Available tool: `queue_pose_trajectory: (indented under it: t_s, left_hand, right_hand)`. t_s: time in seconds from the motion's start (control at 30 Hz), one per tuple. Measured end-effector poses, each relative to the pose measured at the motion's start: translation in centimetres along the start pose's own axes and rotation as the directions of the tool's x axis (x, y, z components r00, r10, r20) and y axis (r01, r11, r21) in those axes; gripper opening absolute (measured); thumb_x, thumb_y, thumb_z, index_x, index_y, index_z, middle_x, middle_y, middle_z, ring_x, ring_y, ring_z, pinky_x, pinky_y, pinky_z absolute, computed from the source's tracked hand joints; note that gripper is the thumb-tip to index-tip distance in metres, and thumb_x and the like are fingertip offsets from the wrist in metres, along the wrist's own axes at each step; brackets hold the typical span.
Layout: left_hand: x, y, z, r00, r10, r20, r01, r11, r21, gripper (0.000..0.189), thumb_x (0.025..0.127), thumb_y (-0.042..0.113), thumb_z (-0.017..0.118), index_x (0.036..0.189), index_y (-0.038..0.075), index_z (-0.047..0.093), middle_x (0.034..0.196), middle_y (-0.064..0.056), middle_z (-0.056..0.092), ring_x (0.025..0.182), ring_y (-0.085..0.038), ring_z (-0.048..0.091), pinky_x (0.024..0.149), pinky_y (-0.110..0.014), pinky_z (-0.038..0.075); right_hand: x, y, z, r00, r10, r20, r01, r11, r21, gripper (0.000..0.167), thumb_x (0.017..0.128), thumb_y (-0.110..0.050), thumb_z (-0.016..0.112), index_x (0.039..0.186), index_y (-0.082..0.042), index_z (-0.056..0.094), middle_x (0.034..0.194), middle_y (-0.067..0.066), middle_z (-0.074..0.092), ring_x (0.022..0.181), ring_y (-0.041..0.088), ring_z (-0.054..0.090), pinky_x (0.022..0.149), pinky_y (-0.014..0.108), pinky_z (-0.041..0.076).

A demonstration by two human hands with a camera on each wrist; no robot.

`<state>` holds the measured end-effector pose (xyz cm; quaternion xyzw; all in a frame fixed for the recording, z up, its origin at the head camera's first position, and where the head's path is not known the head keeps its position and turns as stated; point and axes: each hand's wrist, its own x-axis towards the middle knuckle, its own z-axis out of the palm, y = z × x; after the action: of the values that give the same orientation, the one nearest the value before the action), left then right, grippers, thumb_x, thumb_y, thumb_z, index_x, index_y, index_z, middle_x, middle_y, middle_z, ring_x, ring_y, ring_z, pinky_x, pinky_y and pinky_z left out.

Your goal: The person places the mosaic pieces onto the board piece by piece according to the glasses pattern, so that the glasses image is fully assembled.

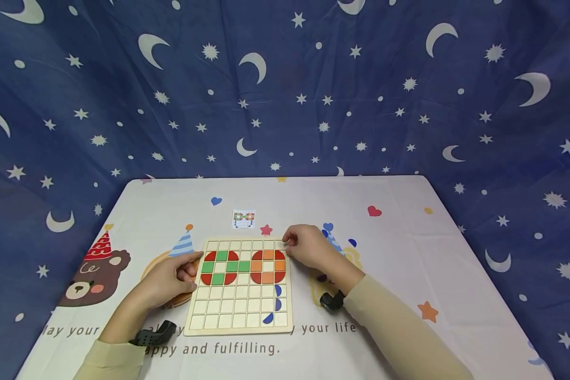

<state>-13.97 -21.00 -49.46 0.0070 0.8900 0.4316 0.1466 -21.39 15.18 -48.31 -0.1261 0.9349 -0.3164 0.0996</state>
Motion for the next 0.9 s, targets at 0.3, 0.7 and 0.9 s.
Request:
queue_pose_trajectory:
  t_s: [0.3, 0.7, 0.9]
  left_hand:
    - [0.0, 0.0, 0.0, 1.0, 0.005, 0.0, -0.005, 1.0, 0.001, 0.079, 0.081, -0.004, 0.081, 0.156, 0.006, 0.056, 0.1, -0.008, 0.062, 0.083, -0.02, 0.055, 0.065, -0.025, 0.047]
    - [0.0, -0.2, -0.1, 1.0, 0.008, 0.008, -0.008, 1.0, -0.009, 0.08, 0.081, -0.005, 0.08, 0.156, 0.006, 0.055, 0.102, -0.009, 0.062, 0.085, -0.02, 0.057, 0.066, -0.025, 0.049]
    - [0.1, -0.2, 0.0, 1.0, 0.004, 0.009, -0.004, 1.0, -0.016, 0.08, 0.081, -0.005, 0.081, 0.156, 0.007, 0.056, 0.103, -0.009, 0.062, 0.085, -0.02, 0.057, 0.066, -0.025, 0.049]
  right_hand:
    - [-0.5, 4.6, -3.2, 0.996, 0.062, -0.068, -0.065, 0.997, -0.042, 0.02, 0.091, -0.009, 0.081, 0.11, -0.012, 0.076, 0.092, 0.002, 0.065, 0.087, 0.021, 0.059, 0.077, 0.033, 0.051]
    - [-0.5, 7.1, -4.4, 0.986, 0.128, -0.102, -0.137, 0.987, -0.08, 0.027, 0.094, -0.01, 0.08, 0.12, -0.009, 0.075, 0.098, 0.008, 0.065, 0.094, 0.025, 0.06, 0.086, 0.036, 0.054]
    - [-0.4, 7.4, -5.0, 0.984, 0.142, -0.11, -0.15, 0.987, -0.065, 0.027, 0.095, -0.009, 0.078, 0.121, -0.007, 0.075, 0.099, 0.009, 0.065, 0.095, 0.026, 0.061, 0.083, 0.035, 0.056]
